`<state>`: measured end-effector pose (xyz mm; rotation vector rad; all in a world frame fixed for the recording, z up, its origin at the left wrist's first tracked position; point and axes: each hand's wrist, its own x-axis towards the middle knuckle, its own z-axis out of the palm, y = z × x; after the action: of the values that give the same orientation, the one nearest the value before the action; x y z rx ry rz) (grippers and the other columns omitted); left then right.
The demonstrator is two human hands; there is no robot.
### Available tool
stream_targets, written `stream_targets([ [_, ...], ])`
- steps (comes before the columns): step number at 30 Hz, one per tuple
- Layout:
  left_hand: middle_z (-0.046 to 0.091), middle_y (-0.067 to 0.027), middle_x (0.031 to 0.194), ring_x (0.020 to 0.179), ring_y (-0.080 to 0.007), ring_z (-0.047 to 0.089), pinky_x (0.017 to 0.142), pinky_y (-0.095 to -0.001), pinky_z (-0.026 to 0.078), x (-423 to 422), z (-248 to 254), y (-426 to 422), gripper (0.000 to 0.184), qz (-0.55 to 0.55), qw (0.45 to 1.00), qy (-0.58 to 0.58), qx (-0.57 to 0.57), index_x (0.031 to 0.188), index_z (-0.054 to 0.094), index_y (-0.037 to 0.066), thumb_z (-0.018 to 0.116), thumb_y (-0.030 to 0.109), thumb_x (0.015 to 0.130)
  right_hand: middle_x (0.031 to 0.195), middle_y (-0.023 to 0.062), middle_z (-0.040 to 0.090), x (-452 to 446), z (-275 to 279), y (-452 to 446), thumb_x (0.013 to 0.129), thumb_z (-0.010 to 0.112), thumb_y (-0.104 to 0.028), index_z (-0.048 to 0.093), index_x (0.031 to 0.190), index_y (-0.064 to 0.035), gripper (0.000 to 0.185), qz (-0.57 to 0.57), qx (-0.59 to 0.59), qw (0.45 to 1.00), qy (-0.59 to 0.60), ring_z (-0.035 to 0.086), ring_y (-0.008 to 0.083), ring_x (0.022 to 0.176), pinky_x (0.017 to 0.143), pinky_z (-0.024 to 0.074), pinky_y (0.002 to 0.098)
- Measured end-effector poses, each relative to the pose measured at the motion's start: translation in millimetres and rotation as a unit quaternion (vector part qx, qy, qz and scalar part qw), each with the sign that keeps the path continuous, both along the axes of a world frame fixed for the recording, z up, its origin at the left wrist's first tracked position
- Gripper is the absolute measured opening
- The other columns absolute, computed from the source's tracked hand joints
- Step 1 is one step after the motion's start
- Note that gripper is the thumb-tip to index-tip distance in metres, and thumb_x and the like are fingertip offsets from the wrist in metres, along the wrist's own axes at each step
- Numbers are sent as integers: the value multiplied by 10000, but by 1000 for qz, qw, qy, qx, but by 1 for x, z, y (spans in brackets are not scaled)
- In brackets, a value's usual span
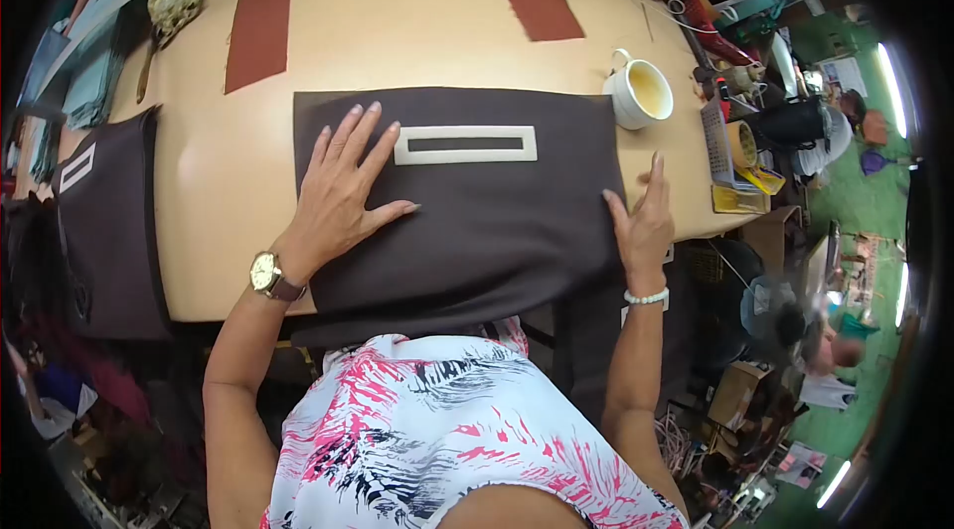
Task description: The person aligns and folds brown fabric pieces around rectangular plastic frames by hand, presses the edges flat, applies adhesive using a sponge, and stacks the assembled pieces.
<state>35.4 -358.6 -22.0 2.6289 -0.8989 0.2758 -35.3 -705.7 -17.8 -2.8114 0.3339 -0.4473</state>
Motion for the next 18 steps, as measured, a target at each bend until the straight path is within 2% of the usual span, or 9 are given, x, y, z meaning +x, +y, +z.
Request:
stream_targets([
  [3, 181, -160, 1467, 1357, -331, 157, 1072, -514, 167, 4, -27, -2, 842, 37, 994, 73, 67, 1386, 283, 57, 631, 492, 754, 1193, 207, 492, 32, 20, -27, 752, 694, -241, 395, 1313, -32, 669, 62, -169, 978, -103, 526, 341, 1035, 826, 442, 417],
  [4, 219, -164, 1453, 1351, -331, 176, 1074, -525, 138, 2, -29, -1, 864, 36, 995, 71, 58, 1387, 276, 45, 606, 532, 753, 1268, 206, 448, 45, 27, -35, 764, 662, -368, 511, 1231, -41, 589, 38, -140, 987, -67, 447, 374, 1138, 907, 384, 452],
  [7, 218, -163, 1454, 1355, -327, 167, 1078, -516, 126, -3, -26, 0, 862, 49, 993, 88, 59, 1387, 278, 46, 612, 524, 753, 1296, 206, 429, 81, 37, -45, 748, 623, -497, 602, 1138, -53, 591, 32, -230, 973, 15, 392, 392, 1184, 945, 335, 474],
  [8, 221, -162, 1454, 1357, -325, 167, 1081, -513, 115, -3, -27, 1, 870, 53, 992, 90, 66, 1391, 274, 49, 607, 533, 750, 1329, 213, 399, 94, 32, -53, 738, 547, -618, 662, 1048, -58, 650, 35, -229, 972, 28, 335, 419, 1223, 988, 265, 510],
  [14, 224, -159, 1455, 1358, -321, 169, 1082, -509, 108, -3, -27, 1, 866, 51, 993, 91, 59, 1392, 273, 51, 600, 536, 753, 1369, 209, 362, 121, 36, -47, 764, 433, -685, 676, 1033, -74, 710, 12, -269, 947, 174, 282, 439, 1263, 1023, 163, 577],
  [17, 222, -162, 1455, 1359, -320, 167, 1083, -509, 106, -3, -27, 1, 862, 49, 993, 92, 50, 1390, 278, 48, 602, 531, 754, 1382, 196, 350, 121, 45, -54, 787, 465, -632, 693, 982, -95, 615, 35, -256, 956, 137, 275, 434, 1270, 1023, 146, 592],
  [18, 222, -161, 1455, 1358, -320, 168, 1083, -509, 106, -2, -27, 1, 861, 49, 994, 90, 48, 1390, 278, 48, 602, 530, 754, 1382, 191, 352, 119, 49, -57, 797, 489, -559, 691, 972, -105, 527, 27, -232, 969, 85, 274, 429, 1273, 1021, 150, 597],
])
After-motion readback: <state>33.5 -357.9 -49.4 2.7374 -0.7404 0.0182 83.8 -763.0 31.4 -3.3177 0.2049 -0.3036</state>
